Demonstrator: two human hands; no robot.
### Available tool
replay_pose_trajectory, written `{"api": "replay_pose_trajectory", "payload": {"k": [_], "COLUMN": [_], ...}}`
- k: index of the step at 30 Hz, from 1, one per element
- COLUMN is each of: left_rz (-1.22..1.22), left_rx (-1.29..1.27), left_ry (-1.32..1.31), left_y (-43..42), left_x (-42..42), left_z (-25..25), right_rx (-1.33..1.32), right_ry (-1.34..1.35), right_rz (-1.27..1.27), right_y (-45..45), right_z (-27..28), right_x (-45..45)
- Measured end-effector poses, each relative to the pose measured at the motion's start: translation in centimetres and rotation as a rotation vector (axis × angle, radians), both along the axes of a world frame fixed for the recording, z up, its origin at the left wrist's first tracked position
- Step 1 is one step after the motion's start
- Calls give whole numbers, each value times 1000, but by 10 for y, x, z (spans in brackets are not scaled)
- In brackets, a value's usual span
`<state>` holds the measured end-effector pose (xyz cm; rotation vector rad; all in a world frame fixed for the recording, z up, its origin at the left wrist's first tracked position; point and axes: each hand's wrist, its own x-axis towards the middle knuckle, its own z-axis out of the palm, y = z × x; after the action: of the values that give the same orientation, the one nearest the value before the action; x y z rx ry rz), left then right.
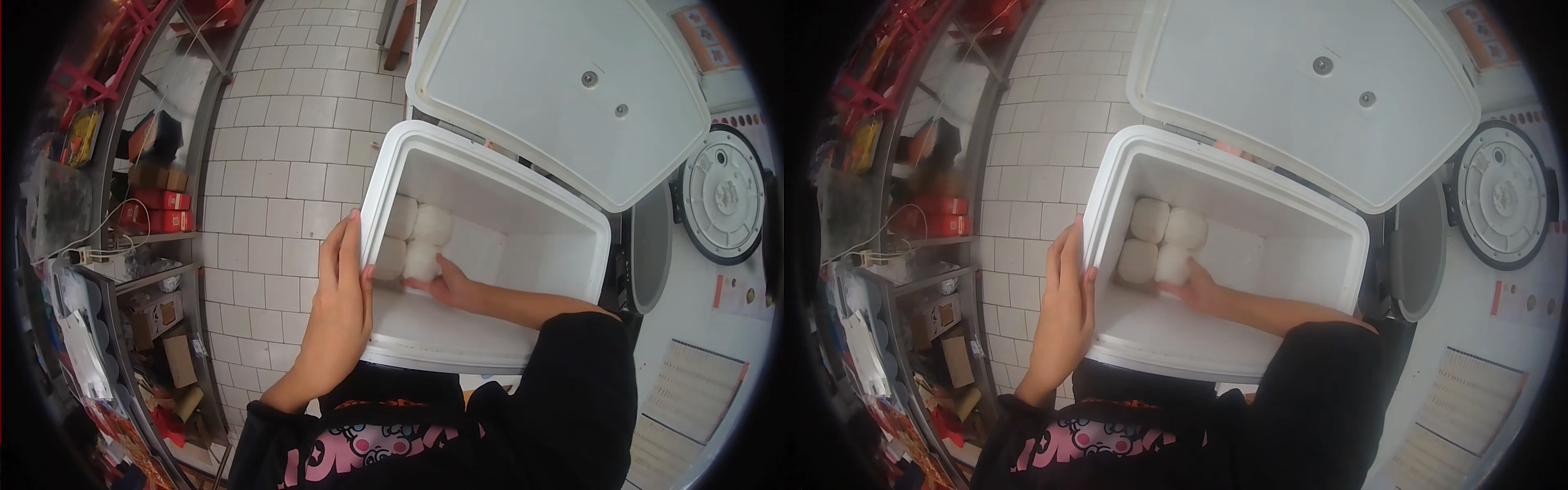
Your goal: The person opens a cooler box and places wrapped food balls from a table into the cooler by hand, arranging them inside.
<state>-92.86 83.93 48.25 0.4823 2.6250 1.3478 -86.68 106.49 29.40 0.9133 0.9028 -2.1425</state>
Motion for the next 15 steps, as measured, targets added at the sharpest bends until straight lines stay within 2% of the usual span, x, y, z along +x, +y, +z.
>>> {"api": "replay_pose_trajectory", "payload": {"k": [1, 5, 7, 8, 10, 11, 13, 15], "left_rz": [6, -12, -4, -15, -16, -57, 4, 45], "left_rx": [-12, -35, 23, 22, 37, 41, -37, -126], "left_ry": [2, 7, -20, -20, -3, 2, 72, 295], "left_y": [0, 0, 1, 1, 1, 0, 1, 4], "left_x": [1, 0, 0, 0, -1, -1, 2, 8], "left_z": [0, 0, -2, -2, -2, -3, -9, -14], "right_rx": [-134, -189, -60, -62, 189, 185, 507, 867], "right_ry": [-53, -108, -330, -330, -389, -387, 169, 622], "right_rz": [-224, -207, 154, 144, 405, 363, 794, 584], "right_y": [-3, 8, 11, 10, 6, 2, 2, 19], "right_z": [0, 3, 26, 34, 56, 87, 182, 253], "right_x": [-8, -12, -17, -22, -34, -42, -48, -7]}}
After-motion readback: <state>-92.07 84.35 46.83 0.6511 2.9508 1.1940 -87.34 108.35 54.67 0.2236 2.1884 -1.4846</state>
